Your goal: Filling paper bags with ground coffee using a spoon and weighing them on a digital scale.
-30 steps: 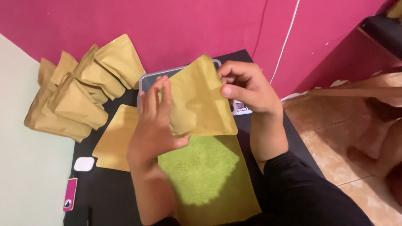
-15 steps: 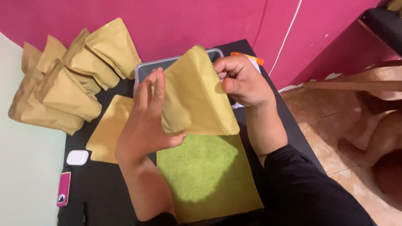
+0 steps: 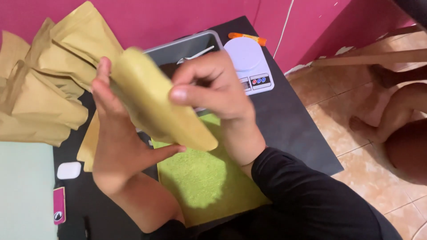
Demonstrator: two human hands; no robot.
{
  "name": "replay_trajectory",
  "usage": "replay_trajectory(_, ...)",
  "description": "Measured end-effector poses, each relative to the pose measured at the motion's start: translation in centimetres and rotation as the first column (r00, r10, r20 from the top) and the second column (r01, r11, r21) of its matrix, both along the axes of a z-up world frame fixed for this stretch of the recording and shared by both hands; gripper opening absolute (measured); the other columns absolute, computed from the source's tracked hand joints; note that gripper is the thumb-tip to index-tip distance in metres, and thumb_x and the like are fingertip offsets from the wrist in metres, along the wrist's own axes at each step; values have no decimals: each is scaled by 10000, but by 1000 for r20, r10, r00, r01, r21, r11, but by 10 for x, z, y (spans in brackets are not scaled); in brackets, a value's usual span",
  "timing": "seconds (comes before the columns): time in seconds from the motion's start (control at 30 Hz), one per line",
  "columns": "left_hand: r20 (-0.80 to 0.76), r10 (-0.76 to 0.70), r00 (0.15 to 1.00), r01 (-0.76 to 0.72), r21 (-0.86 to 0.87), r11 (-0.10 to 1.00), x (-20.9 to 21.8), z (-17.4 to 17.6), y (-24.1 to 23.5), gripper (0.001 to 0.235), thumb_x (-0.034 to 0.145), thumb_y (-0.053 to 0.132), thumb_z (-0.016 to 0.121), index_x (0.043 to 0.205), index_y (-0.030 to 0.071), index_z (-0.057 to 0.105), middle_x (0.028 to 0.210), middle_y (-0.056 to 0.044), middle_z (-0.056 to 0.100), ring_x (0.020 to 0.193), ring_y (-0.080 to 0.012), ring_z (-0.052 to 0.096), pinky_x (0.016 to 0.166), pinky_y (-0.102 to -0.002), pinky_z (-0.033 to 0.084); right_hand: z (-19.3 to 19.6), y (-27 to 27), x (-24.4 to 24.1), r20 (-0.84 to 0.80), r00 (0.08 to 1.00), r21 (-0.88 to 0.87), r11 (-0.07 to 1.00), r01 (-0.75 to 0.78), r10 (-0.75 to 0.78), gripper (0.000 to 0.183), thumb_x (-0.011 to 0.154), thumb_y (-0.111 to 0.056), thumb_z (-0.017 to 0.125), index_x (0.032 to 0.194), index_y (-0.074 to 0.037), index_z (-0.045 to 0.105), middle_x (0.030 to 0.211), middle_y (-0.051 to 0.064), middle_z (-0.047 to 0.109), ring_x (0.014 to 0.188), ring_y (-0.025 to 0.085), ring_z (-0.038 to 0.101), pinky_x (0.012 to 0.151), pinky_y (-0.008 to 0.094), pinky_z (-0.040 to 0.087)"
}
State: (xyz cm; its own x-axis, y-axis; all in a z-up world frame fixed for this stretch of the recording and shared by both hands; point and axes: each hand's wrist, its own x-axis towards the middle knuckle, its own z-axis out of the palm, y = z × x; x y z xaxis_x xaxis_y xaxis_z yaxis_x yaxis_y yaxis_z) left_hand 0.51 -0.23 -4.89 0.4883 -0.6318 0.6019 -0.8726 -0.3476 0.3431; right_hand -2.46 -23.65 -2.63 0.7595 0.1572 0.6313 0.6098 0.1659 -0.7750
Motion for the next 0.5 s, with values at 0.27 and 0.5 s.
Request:
replay_trajectory(0.27, 245, 346, 906, -267, -302, 915, -21, -2, -46, 1039, 1035, 499, 621, 1635, 430, -224, 1787, -91, 46, 1767, -244, 84, 1600, -589, 290, 12, 46, -7, 272, 950, 9, 986, -164, 156, 184, 1015, -54, 565, 838, -2, 562, 764, 102, 572, 604, 185, 466, 577, 298, 354)
replay_trajectory(0.5, 286, 224, 932, -117, -346, 931, 10, -39, -39, 901, 1220, -28, 478, 1669, 418, -164, 1721, -92, 149, 1504, -278, 450, 1349, -400, 464, 6, 44, -8, 499, 859, -85, 980, 181, -116, 145, 916, 44, 574, 780, -4, 593, 698, 80, 571, 524, 156, 456, 471, 291, 349)
